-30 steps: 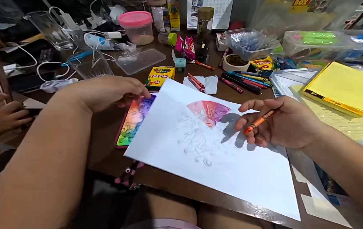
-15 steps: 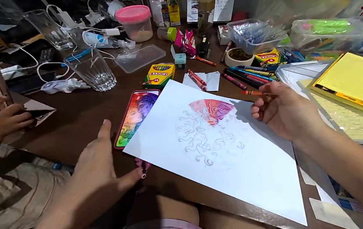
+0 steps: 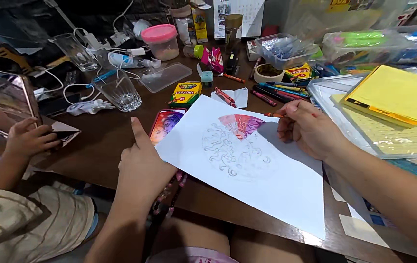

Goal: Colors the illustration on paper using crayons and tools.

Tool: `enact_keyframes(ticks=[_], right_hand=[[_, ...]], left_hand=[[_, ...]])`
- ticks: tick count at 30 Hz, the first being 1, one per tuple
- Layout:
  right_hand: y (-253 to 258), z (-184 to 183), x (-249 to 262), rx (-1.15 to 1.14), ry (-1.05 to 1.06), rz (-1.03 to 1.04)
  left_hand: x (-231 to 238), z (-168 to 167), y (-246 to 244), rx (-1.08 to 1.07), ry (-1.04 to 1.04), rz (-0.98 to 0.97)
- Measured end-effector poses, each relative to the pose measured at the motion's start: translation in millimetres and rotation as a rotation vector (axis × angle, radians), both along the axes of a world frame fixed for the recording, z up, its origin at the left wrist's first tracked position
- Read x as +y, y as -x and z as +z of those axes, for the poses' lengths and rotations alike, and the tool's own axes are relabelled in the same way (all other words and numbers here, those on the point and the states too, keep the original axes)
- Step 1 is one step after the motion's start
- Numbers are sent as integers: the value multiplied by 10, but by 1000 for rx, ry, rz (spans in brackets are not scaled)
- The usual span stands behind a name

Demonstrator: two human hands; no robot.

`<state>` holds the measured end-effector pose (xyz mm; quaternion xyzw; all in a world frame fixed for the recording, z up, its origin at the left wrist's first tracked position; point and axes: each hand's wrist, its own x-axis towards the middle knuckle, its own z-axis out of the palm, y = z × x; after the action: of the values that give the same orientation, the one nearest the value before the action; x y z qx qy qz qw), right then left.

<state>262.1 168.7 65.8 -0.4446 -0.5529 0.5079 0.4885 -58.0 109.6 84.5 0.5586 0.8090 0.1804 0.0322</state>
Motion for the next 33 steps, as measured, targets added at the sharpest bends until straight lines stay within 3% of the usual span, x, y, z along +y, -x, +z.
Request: enact_keyframes(ticks=[5, 10, 15, 18, 21, 23, 29, 33], right_hand=[[14, -36, -61, -210, -142, 20], [-9, -31, -67, -283, -203, 54], [-26, 1, -51, -348, -204, 138], [-17, -35, -84, -386, -351, 175], [29, -100, -92, -529, -612, 42], [62, -97, -109, -643, -623, -4], [24, -79, -147, -867, -616, 162], [-20, 16, -165, -862, -651, 184]], left_hand=[[40, 137, 167, -94, 55, 12], [-4, 137, 1114, -358, -6, -107], [-291, 180, 1881, -770, -32, -187], [-568, 292, 1873, -907, -20, -303], [-753, 298, 1607, -932, -49, -344], [-816, 256, 1311, -810, -93, -280], [-673, 92, 471, -480, -213, -224], [-604, -14, 125, -339, -216, -178]])
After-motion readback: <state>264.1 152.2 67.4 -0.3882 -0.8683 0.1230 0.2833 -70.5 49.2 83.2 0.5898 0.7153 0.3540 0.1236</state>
